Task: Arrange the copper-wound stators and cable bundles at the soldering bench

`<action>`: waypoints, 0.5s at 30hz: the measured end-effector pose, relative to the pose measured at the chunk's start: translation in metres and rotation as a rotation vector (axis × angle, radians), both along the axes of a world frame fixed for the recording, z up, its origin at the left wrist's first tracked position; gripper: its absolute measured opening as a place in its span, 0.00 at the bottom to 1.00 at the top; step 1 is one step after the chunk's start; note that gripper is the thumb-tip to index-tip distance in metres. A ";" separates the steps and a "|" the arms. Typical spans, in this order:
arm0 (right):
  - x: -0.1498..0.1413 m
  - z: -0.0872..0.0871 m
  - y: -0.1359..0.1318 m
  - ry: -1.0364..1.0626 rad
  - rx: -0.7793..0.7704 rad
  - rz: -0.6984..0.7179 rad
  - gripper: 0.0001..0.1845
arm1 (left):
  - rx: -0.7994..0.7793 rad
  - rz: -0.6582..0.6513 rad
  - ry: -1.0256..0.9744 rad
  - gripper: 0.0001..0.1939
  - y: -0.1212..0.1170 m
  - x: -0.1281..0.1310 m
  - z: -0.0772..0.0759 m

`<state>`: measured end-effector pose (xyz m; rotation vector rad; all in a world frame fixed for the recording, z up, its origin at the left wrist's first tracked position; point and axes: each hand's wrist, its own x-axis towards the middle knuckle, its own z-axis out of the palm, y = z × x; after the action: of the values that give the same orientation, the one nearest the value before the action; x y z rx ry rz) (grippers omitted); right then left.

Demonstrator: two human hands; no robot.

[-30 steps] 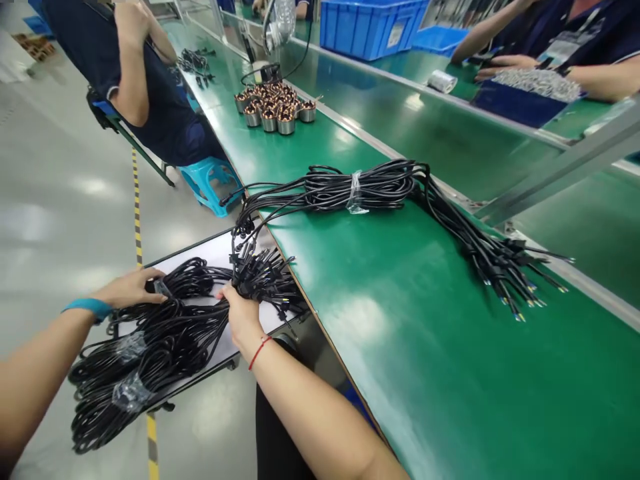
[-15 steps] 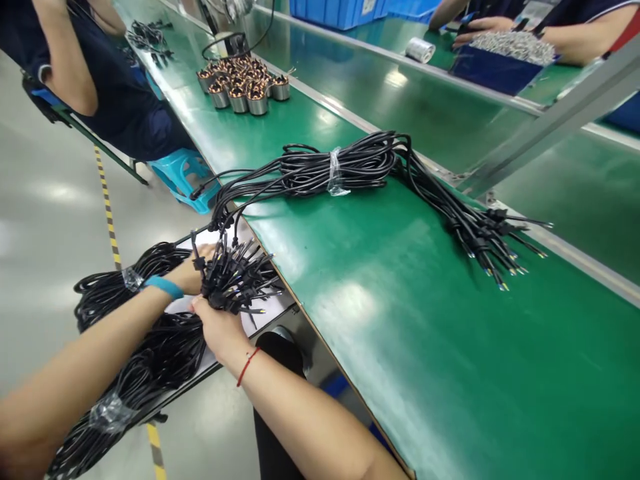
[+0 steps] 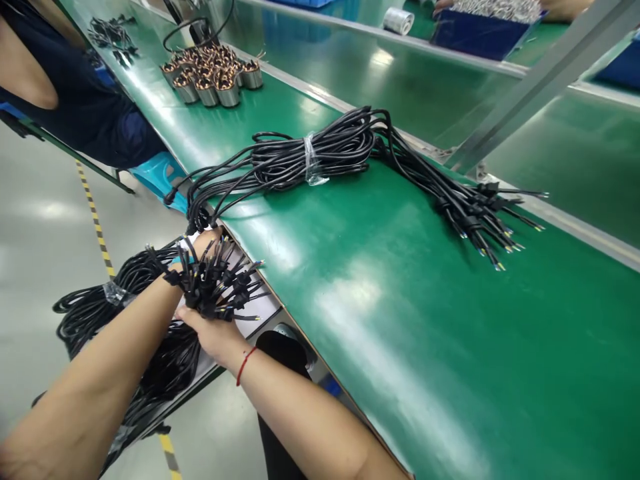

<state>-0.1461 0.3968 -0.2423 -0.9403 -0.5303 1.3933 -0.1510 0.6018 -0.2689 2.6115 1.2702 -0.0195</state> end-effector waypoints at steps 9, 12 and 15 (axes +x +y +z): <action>0.000 -0.042 0.021 0.667 -0.279 -0.344 0.22 | -0.005 0.018 0.073 0.21 -0.006 0.007 -0.001; 0.002 -0.036 0.025 0.703 -0.297 -0.361 0.21 | -0.033 -0.068 0.060 0.25 -0.024 -0.041 0.025; 0.002 -0.023 0.032 0.745 -0.315 -0.386 0.15 | 0.118 -0.073 -0.145 0.25 -0.079 -0.124 0.052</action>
<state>-0.1440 0.4285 -0.2652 -0.6472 0.4214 1.3646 -0.2750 0.5231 -0.2171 2.7008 1.1591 0.2344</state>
